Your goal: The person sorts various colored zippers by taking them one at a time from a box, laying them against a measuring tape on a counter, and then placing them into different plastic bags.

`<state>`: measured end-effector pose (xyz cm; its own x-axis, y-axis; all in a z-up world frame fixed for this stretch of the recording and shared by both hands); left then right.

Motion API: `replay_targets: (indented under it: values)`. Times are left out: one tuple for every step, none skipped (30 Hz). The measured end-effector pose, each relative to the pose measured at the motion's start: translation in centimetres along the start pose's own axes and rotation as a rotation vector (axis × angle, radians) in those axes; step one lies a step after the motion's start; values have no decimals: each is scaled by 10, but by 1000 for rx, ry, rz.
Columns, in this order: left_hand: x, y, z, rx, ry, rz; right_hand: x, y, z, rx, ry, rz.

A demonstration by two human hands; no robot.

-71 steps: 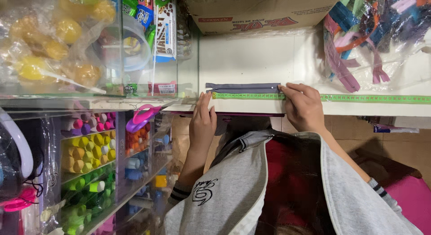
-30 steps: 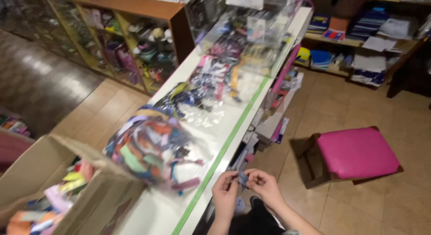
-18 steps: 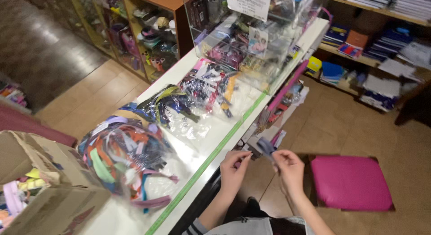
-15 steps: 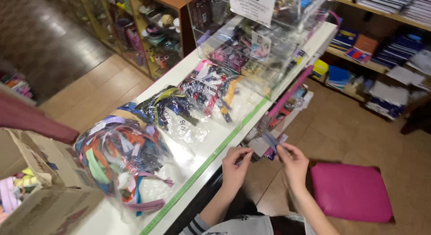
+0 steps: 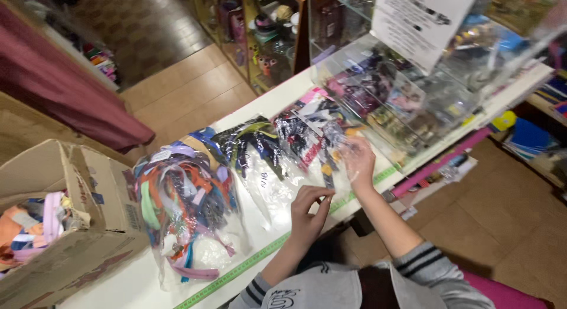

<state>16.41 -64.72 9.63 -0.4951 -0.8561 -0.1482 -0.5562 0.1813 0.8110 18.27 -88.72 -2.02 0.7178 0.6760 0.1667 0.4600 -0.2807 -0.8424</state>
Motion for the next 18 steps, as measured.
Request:
replay_targets:
  values:
    - [-2, -3, -8, -5, 3, -10, 10, -1, -6, 7, -4, -9]
    - [-5, -4, -15, 13, 23, -6, 26, -11, -12, -69, -80, 88]
    - [-8, -4, -22, 31, 42, -1, 43, -22, -17, -145, -156, 183]
    - [-11, -3, -29, 25, 49, -10, 41, -27, -23, -139, -164, 175]
    - [-14, 0, -36, 41, 55, -20, 60, -26, -24, -122, -374, 403]
    - [-17, 3, -40, 54, 60, -30, 74, -21, -19, -103, -585, 632]
    - [-21, 2, -43, 44, 66, -38, 76, -21, -20, -96, -596, 624]
    - [-22, 3, -46, 47, 55, -48, 78, -24, -22, -129, -596, 709]
    - [-23, 3, -49, 50, 43, -58, 79, -27, -23, -164, -596, 794]
    - [-24, 0, -49, 41, 50, -64, 78, -23, -18, -160, -607, 788]
    - [-24, -1, -48, 48, 39, -57, 66, -18, -19, -57, -521, 569]
    - [-23, -2, -45, 54, 32, -51, 54, -11, -16, 47, -436, 350]
    - [-25, -1, -42, 43, 43, -60, 49, -11, -11, 53, -451, 343]
    - [-24, 2, -40, 66, 22, -64, 33, -14, -10, 48, -358, 276]
    - [-22, 7, -37, 89, 1, -69, 17, -17, -7, 45, -264, 208]
    - [-25, 9, -35, 83, 18, -80, 14, -35, -1, 48, -284, 199]
    - [-26, 13, -32, 85, 24, -86, 11, -56, 6, 32, -326, 272]
    - [-27, 18, -29, 89, 33, -93, 9, -77, 11, 11, -369, 343]
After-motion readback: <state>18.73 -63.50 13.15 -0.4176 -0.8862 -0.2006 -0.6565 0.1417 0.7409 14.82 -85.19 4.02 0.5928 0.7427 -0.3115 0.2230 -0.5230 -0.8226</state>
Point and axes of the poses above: each hand's wrist, its own z-axis away from the middle knuckle, its own x-axis out of the palm, y = z × x, the point moved 10 cm from there along -z, towards the middle knuckle, and after that the axes turned 6 degrees about -y, right-handed, at the moved point
